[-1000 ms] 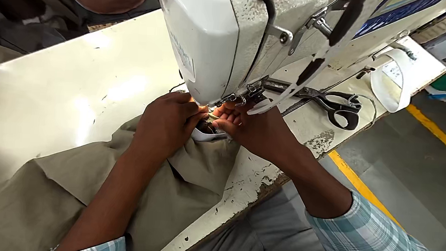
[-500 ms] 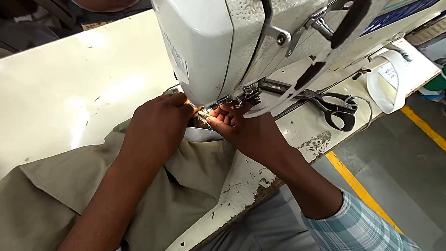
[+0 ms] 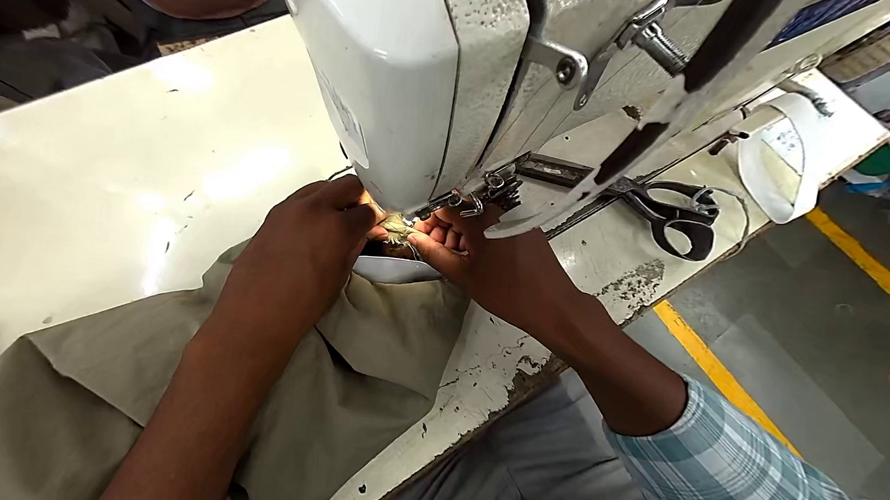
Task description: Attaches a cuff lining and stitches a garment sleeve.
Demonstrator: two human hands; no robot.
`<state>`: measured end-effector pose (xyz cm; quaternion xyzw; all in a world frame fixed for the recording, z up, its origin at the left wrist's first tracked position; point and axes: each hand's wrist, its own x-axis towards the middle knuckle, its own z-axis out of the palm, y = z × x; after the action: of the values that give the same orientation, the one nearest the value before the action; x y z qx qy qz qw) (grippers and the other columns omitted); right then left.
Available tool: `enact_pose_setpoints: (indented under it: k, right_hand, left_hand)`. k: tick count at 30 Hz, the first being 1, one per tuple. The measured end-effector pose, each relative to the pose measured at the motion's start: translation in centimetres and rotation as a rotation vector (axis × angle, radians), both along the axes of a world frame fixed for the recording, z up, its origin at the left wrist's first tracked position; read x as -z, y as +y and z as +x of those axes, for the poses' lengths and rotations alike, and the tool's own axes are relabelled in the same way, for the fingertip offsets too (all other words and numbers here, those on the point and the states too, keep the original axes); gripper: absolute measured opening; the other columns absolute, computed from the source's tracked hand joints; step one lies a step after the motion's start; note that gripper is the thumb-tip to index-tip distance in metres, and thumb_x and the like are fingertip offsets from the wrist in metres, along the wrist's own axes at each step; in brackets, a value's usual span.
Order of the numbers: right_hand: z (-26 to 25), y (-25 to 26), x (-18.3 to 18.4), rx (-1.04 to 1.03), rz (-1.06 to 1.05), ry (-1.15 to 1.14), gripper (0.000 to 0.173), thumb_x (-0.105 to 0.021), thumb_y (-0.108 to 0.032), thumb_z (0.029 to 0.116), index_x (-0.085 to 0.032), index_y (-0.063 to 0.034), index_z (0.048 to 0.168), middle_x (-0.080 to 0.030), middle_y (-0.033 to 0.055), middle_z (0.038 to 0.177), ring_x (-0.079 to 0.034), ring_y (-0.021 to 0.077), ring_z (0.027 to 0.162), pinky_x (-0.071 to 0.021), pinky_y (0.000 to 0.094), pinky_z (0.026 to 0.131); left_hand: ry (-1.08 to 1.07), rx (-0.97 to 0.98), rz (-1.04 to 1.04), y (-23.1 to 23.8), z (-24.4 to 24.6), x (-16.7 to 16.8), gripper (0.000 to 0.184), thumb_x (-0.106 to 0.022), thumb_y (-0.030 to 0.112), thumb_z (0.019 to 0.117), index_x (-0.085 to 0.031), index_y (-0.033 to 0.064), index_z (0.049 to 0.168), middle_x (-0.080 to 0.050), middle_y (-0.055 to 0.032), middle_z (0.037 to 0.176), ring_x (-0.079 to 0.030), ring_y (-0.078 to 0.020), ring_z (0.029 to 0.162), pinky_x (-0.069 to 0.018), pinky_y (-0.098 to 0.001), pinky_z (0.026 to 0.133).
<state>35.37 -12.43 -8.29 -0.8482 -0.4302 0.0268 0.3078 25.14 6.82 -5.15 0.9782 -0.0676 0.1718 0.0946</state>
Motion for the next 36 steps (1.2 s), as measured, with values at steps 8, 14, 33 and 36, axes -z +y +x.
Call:
enact_pose_setpoints:
  k: [8,14,33,36]
  right_hand:
    - [0.0,0.0,-0.3,-0.005,-0.002,0.009,0.023,-0.068,-0.037,0.0947,-0.072,-0.015,0.092,-0.067,-0.0033,0.078,-0.064,0.0098,0.072,-0.0513,0.033,0.064]
    - [0.0,0.2,-0.4,0.004,-0.01,0.077,0.024,-0.073,-0.039,0.0923,-0.073,-0.0156,0.097,-0.068,-0.005,0.08,-0.065,0.0086,0.075,-0.0527,0.0342,0.068]
    - [-0.6,0.3,-0.3,0.055,-0.023,0.019,0.02,-0.065,-0.034,0.096,-0.071,-0.0149,0.094,-0.066,-0.0029,0.078,-0.065,0.0112,0.072,-0.0513,0.0344,0.062]
    - [-0.8,0.4,-0.4,0.055,-0.017,-0.061,0.02,-0.067,-0.033,0.0934,-0.072,-0.0139,0.092,-0.066,-0.0007,0.078,-0.065,0.0145,0.072,-0.0507,0.0368,0.06]
  left_hand:
    - [-0.088,0.011,0.064,0.5,-0.1,0.9,0.017,-0.06,0.007,0.0954,-0.076,0.0086,0.089,-0.071,-0.0098,0.095,-0.07,-0.029,0.085,-0.0557,-0.0432,0.07]
    - [-0.173,0.063,0.064,0.9,-0.1,1.5,0.017,-0.061,0.005,0.0952,-0.076,0.0066,0.087,-0.071,-0.0093,0.088,-0.068,-0.0263,0.076,-0.0529,-0.0387,0.063]
    - [-0.128,0.107,0.133,0.7,-0.1,0.9,0.021,-0.06,0.012,0.0984,-0.077,0.0094,0.087,-0.071,-0.0063,0.084,-0.067,-0.0248,0.071,-0.0507,-0.0376,0.061]
    - [-0.106,0.107,0.09,0.8,0.0,0.9,0.019,-0.061,0.011,0.0955,-0.077,0.0094,0.085,-0.07,-0.0051,0.081,-0.066,-0.0233,0.07,-0.0506,-0.0371,0.06]
